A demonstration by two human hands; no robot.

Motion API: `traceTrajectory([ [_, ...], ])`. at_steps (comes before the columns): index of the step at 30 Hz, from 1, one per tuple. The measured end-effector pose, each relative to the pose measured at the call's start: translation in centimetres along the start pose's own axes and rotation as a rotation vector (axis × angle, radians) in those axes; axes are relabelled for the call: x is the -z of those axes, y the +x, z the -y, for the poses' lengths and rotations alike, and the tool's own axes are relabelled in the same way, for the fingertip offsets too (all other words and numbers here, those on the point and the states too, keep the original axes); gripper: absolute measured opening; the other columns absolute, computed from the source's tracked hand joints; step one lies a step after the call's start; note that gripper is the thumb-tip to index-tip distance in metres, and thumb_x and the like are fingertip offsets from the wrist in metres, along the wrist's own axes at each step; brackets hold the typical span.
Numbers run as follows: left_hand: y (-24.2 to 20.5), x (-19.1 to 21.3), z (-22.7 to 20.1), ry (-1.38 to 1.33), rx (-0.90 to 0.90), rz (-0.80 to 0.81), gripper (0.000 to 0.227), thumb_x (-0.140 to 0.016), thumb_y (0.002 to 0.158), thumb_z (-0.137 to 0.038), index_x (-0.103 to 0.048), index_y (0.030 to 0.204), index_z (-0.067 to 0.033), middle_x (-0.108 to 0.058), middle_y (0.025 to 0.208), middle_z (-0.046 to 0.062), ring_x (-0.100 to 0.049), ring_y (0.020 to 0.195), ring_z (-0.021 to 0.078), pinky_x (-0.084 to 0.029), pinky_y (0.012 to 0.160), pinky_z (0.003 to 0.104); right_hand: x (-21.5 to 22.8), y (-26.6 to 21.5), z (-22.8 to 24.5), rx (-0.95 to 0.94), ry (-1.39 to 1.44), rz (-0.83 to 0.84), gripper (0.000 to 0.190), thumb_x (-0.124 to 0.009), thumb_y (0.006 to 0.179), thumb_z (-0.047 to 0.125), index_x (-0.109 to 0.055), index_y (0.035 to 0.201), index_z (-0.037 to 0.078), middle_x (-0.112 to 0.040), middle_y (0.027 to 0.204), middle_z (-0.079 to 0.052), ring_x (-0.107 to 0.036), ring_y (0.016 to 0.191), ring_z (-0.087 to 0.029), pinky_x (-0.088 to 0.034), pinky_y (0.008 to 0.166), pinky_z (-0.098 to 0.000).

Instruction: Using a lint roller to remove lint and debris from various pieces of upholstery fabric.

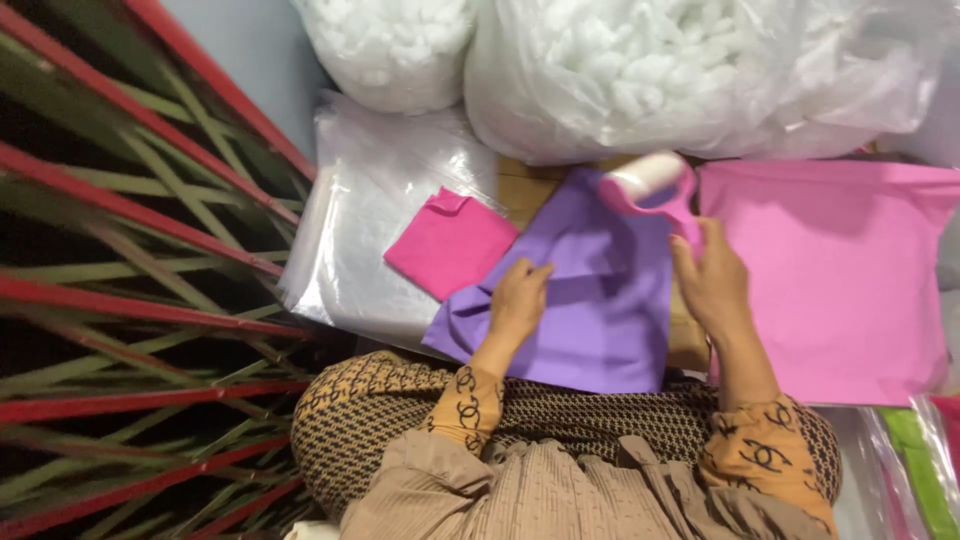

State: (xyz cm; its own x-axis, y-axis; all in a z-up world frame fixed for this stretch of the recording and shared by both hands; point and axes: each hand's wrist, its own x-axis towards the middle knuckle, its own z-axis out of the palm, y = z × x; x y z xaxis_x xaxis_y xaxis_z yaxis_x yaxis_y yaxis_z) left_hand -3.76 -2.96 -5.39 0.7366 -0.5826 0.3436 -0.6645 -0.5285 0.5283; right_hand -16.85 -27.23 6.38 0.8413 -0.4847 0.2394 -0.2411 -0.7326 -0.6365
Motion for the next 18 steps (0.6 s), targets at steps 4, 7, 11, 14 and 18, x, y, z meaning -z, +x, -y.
traceTrajectory([
  [4, -0.9, -4.2, 4.4, 0.162, 0.044, 0.006, 0.014, -0.071, 0.089, -0.024, -0.077, 0.101, -0.0219, -0.059, 0.094, 0.005, -0.067, 0.091, 0.029, -0.056, 0.075, 0.043, 1.5, -0.9, -10.8, -0.335, -0.29, -0.107, 0.042, -0.058, 0.11, 0.035, -0.051, 0.135, 0.002, -0.067, 0.113, -0.034, -0.066, 0.103, -0.056, -0.049, 0.087, -0.0649],
  [7, -1.8, -5.2, 4.6, 0.208, 0.039, -0.02, 0.012, -0.073, 0.087, -0.028, -0.075, 0.098, -0.0236, -0.058, 0.095, 0.002, -0.066, 0.092, 0.0265, -0.055, 0.076, 0.042, 0.9, -0.9, -17.0, -0.47, -0.401, -0.167, 0.046, -0.062, 0.11, 0.037, -0.05, 0.136, 0.001, -0.067, 0.113, -0.032, -0.068, 0.102, -0.054, -0.051, 0.084, -0.0641],
  [11, -0.9, -5.5, 3.4, 0.205, -0.018, -0.116, 0.009, -0.071, 0.089, -0.033, -0.072, 0.096, -0.0274, -0.058, 0.091, -0.002, -0.067, 0.089, 0.0211, -0.054, 0.076, 0.038, 0.5, -1.1, -12.3, -0.486, -0.589, -0.208, 0.079, -0.077, 0.097, 0.034, -0.043, 0.153, -0.011, -0.047, 0.138, -0.035, -0.055, 0.118, -0.058, -0.041, 0.097, -0.0682],
  [14, 0.0, -4.1, 1.1, 0.198, -0.085, -0.142, 0.009, -0.07, 0.091, -0.031, -0.071, 0.097, -0.0255, -0.058, 0.089, -0.001, -0.068, 0.085, 0.0205, -0.054, 0.075, 0.037, -3.6, -1.6, -2.4, 0.26, -0.168, -0.085, 0.064, -0.079, 0.085, 0.027, -0.061, 0.14, 0.001, -0.059, 0.129, -0.029, -0.053, 0.127, -0.05, -0.039, 0.11, -0.0574],
  [18, 1.1, -3.2, -0.5, 0.194, -0.144, -0.163, 0.008, -0.068, 0.094, -0.034, -0.069, 0.099, -0.0283, -0.058, 0.089, -0.004, -0.069, 0.084, 0.0175, -0.054, 0.076, 0.034, -10.6, -0.6, -0.7, 0.494, -0.498, -0.009, 0.061, -0.078, 0.079, 0.042, -0.062, 0.136, 0.023, -0.058, 0.135, -0.008, -0.053, 0.133, -0.036, -0.046, 0.103, -0.0513],
])
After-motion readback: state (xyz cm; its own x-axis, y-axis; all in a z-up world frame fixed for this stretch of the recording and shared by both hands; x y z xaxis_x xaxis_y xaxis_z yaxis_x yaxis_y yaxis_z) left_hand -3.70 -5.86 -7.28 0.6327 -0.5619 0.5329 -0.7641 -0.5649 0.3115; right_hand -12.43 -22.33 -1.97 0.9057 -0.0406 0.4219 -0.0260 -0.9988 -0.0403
